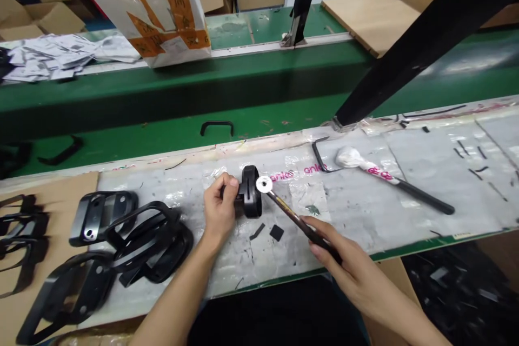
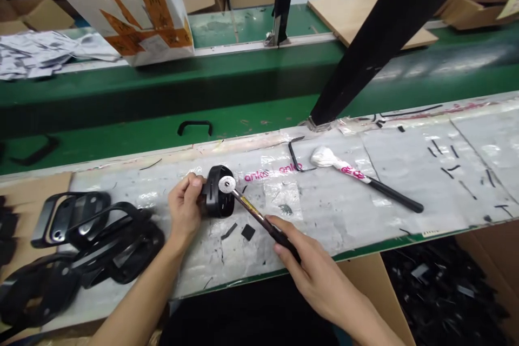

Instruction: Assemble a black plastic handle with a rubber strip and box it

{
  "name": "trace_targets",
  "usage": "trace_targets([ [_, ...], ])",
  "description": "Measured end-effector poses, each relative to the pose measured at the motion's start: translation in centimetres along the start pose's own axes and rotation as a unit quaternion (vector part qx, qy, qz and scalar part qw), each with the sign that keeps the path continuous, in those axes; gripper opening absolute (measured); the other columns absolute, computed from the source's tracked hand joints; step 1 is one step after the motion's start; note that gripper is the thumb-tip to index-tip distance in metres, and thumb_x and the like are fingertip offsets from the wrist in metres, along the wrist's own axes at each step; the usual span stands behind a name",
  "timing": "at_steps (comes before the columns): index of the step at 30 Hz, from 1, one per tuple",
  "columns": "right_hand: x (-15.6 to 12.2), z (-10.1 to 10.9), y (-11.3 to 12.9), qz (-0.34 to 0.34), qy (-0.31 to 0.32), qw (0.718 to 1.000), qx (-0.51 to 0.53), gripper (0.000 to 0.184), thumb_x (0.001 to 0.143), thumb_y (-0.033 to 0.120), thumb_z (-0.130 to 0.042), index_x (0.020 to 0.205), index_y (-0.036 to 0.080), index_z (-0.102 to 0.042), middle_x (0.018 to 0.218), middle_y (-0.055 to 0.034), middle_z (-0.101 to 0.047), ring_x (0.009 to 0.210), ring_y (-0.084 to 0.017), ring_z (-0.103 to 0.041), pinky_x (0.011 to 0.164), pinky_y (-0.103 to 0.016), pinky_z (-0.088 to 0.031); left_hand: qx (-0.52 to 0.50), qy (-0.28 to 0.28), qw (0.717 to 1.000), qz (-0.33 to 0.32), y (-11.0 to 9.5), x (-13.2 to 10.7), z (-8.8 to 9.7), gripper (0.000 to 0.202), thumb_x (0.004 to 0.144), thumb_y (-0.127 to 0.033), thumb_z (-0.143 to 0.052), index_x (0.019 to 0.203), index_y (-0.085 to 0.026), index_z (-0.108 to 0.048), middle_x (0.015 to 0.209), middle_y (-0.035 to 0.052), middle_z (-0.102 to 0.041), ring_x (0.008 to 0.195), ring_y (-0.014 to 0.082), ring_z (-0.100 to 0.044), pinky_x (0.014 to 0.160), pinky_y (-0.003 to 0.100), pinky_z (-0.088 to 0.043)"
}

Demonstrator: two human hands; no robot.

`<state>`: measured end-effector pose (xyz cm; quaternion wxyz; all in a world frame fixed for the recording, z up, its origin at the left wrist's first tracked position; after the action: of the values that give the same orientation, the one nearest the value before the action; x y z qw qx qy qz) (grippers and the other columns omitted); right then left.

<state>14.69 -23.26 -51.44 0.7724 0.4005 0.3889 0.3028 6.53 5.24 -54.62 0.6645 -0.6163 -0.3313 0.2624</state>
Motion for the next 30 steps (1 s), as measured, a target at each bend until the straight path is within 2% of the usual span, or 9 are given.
trace_targets([
  [3, 0.8, -1.0, 0.4, 0.015, 0.01, 1.0, -0.012, 0.051, 0.113, 0.051, -0.043, 0.161, 0.036, -0.047, 0.146, -0.0075, -0.067, 0.141, -0.03, -0.059, 0.121, -0.051, -0.047, 0.028, -0.039, 0.999, -0.003, -0.3, -0.3, -0.3, 0.055, 0.096, -0.058, -0.065, 0.064, -0.021, -0.039, 0.064, -0.0051, -0.032, 0.058, 0.0122, -0.028, 0.055, 0.028, -0.024],
  [5, 1.0, -1.4, 0.4, 0.004, 0.0, 0.999, -0.035, 0.054, 0.113, 0.051, -0.039, 0.163, 0.032, -0.045, 0.113, -0.0078, -0.079, 0.107, -0.029, -0.076, 0.099, -0.047, -0.062, 0.029, -0.04, 0.999, -0.011, -0.5, -0.4, -0.5, 0.056, 0.096, -0.059, -0.065, 0.064, -0.022, -0.038, 0.063, -0.0053, -0.031, 0.058, 0.0119, -0.027, 0.054, 0.028, -0.023],
  [7, 1.0, -1.6, 0.3, -0.006, -0.014, 0.998, -0.061, 0.055, 0.114, 0.049, -0.037, 0.165, 0.031, -0.043, 0.093, -0.005, -0.079, 0.079, -0.026, -0.076, 0.078, -0.042, -0.065, 0.027, -0.032, 0.999, -0.024, -0.5, -0.5, -0.7, 0.058, 0.096, -0.058, -0.066, 0.063, -0.022, -0.035, 0.062, -0.0056, -0.03, 0.057, 0.0116, -0.026, 0.053, 0.029, -0.023],
  [11, 0.7, -1.8, 0.3, 0.042, -0.035, 0.996, -0.072, 0.051, 0.113, 0.041, -0.041, 0.164, 0.032, -0.045, 0.122, -0.0086, -0.078, 0.095, -0.026, -0.077, 0.082, -0.039, -0.064, 0.025, -0.027, 0.999, -0.038, -0.3, -0.7, -0.7, 0.059, 0.096, -0.059, -0.066, 0.062, -0.022, -0.035, 0.06, -0.0059, -0.029, 0.055, 0.0112, -0.023, 0.052, 0.029, -0.022],
  [16, 0.7, -2.7, 0.1, 0.067, -0.054, 0.994, -0.072, 0.052, 0.113, 0.034, -0.044, 0.164, 0.028, -0.044, 0.11, -0.0088, -0.079, 0.089, -0.025, -0.077, 0.08, -0.038, -0.066, 0.044, -0.028, 0.997, -0.052, -0.1, -0.8, -0.6, 0.062, 0.097, -0.06, -0.066, 0.061, -0.022, -0.033, 0.059, -0.0059, -0.024, 0.054, 0.0111, -0.021, 0.051, 0.03, -0.018],
  [19, 0.7, -2.2, 0.5, 0.064, -0.054, 0.994, -0.071, 0.05, 0.112, 0.032, -0.047, 0.162, 0.027, -0.048, 0.123, -0.0104, -0.078, 0.102, -0.027, -0.078, 0.082, -0.037, -0.067, 0.06, -0.033, 0.996, -0.059, -0.2, -0.9, -0.6, 0.063, 0.097, -0.06, -0.065, 0.06, -0.022, -0.031, 0.059, -0.006, -0.024, 0.054, 0.0107, -0.021, 0.05, 0.03, -0.018],
  [22, 0.0, -1.0, 1.0, 0.079, -0.127, 0.987, -0.058, 0.048, 0.109, 0.029, -0.054, 0.157, 0.028, -0.056, 0.136, -0.0087, -0.074, 0.114, -0.028, -0.076, 0.082, -0.034, -0.068, 0.066, -0.037, 0.995, -0.061, -0.4, -1.0, -0.7, 0.063, 0.097, -0.059, -0.065, 0.061, -0.022, -0.03, 0.059, -0.006, -0.024, 0.054, 0.0105, -0.02, 0.049, 0.03, -0.018],
  [27, -2.0, -1.7, 0.4, 0.119, -0.322, 0.939, 0.023, 0.063, 0.106, 0.017, -0.061, 0.161, 0.041, -0.045, 0.123, -0.002, -0.079, 0.059, -0.012, -0.069, 0.051, -0.024, -0.06, 0.071, -0.046, 0.994, -0.068, -0.5, -1.1, -0.8, 0.062, 0.097, -0.06, -0.063, 0.059, -0.022, -0.032, 0.058, -0.0055, -0.027, 0.053, 0.0109, -0.022, 0.05, 0.03, -0.02],
  [30, -1.3, -3.4, 0.2, 0.113, -0.192, 0.975, -0.013, 0.059, 0.107, 0.02, -0.057, 0.162, 0.036, -0.044, 0.139, -0.006, -0.073, 0.076, -0.017, -0.078, 0.073, -0.031, -0.069, 0.078, -0.045, 0.994, -0.07, -0.6, -1.1, -0.8, 0.062, 0.098, -0.061, -0.062, 0.059, -0.022, -0.033, 0.058, -0.0051, -0.028, 0.053, 0.0112, -0.024, 0.05, 0.029, -0.022],
])
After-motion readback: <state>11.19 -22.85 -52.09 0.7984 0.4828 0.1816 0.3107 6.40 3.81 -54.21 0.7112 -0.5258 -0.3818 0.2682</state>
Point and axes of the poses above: each hand's wrist, its own x-axis towards the middle knuckle, its own z-axis out of the back of the hand, y = z × x, the point moved 2 cm from there along x, towards the middle knuckle
